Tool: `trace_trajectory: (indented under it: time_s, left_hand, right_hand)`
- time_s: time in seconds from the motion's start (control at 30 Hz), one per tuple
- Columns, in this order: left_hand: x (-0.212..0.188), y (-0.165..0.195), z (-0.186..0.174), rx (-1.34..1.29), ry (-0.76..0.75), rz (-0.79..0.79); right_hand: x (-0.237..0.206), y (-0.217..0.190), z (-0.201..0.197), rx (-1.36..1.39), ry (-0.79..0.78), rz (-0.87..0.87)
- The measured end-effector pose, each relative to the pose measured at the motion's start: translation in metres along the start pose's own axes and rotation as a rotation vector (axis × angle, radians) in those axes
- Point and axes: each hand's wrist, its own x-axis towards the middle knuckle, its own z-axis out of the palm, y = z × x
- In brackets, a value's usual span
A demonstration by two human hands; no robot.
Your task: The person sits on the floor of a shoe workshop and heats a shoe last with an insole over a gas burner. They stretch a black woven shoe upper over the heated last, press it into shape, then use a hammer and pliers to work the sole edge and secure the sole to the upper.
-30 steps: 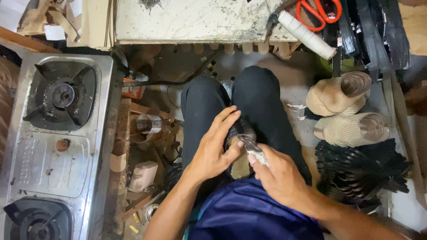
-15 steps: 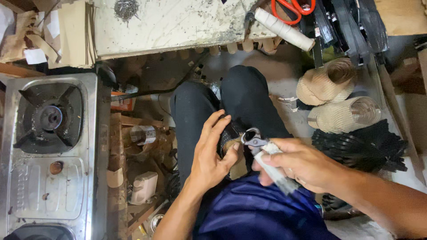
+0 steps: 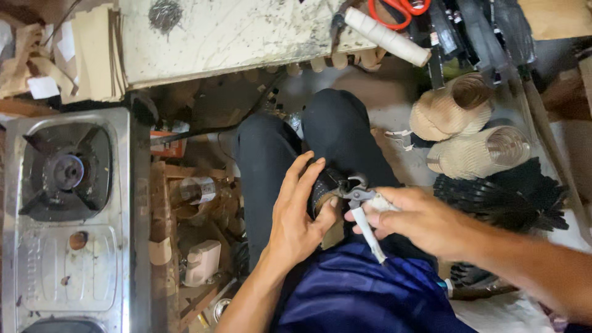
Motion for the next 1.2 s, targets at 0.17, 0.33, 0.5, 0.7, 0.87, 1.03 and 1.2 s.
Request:
trace_trajectory:
  time_s: [0.17,0.33,0.5,0.7,0.87,1.03,1.2]
  left_hand:
    - [-0.002,0.008,0.008,0.077,0.021,0.025]
    - [0.002,0.001,0.008,0.097,0.039,-0.031]
    - [0.009,-0.015,0.005,0.074,0.027,-0.084]
    - [0.01,-0.017,0.001,0.053,0.028,-0.119]
    - [-0.001,-0.012,0.005,0.096,-0.018,-0.089]
    - [-0.039,-0.008,0.0,0.178,-0.056,-0.032]
    - [-0.058,-0.038,-0.002,-0.001,-0.049,-0.129]
  right_hand:
    - [-0.008,-0.015,-0.02,0.073,-0.054,0.145]
    - [0.004,-0.001,0.005,-0.007,0.151,0.115]
    - [0.033,0.028,0.048,0.013,0.326,-0.142]
    - [0.03,0.039,0.03,-0.129,0.276,-0.295]
    - [0.03,0.067,0.039,-0.338,0.613,-0.551]
    - [0.029,0.093,0.072,-0.273,0.65,-0.648]
    - [0.014,0.1,0.094,-0.324,0.747,-0.832]
